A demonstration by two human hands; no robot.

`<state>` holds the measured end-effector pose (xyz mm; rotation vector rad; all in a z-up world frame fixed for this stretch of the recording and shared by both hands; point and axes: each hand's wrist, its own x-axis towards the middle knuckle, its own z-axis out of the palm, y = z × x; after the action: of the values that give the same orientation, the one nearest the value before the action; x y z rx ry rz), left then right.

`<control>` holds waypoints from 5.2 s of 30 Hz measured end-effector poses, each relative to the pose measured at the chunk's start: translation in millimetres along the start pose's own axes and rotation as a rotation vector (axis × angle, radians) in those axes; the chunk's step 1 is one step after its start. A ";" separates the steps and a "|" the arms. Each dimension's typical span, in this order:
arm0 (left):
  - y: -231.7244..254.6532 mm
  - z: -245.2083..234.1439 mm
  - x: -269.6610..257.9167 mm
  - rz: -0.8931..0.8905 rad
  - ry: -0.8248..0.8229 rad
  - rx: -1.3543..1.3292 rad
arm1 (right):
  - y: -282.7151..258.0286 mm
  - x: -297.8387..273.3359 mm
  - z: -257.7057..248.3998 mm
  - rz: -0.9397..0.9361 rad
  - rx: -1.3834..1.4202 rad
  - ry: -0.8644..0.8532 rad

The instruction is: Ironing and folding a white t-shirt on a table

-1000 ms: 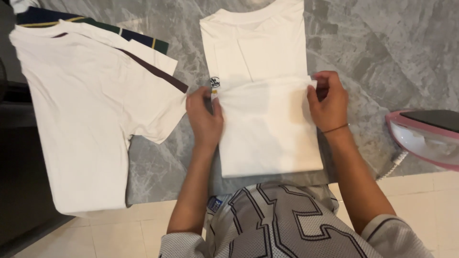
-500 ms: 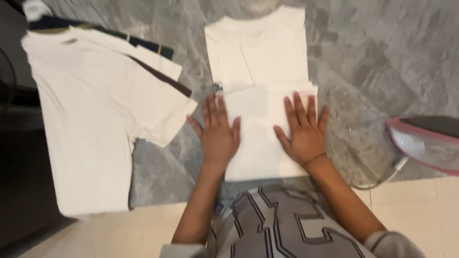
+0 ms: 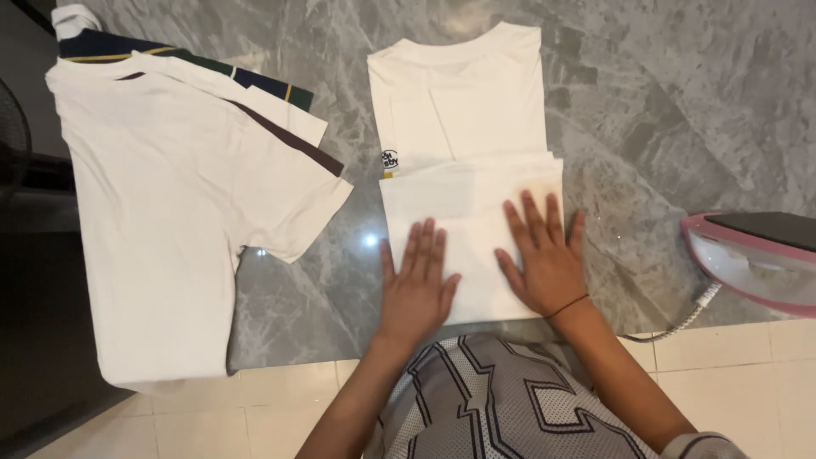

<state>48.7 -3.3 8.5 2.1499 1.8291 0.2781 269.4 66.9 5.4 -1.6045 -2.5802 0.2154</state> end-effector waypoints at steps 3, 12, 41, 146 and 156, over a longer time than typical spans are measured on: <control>-4.7 4.4 -18.1 -0.040 0.085 0.089 | 8.9 -18.5 7.6 0.035 0.001 0.065; 0.1 6.0 -33.8 0.184 0.003 0.055 | -30.5 -39.9 7.6 -0.195 -0.046 0.022; -21.2 -54.4 -71.9 0.192 0.522 -0.541 | 18.3 -68.7 -40.9 -0.226 0.702 0.561; -6.4 -13.0 26.5 -0.210 0.018 -0.053 | -58.0 9.8 6.9 -0.223 0.136 -0.155; -17.7 -23.6 22.5 -0.310 0.198 0.110 | 0.1 2.3 -15.3 0.131 0.053 -0.114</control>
<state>28.1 23.8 23.3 1.9238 2.3039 0.3348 270.8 70.1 20.5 -1.7941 -2.5276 0.3936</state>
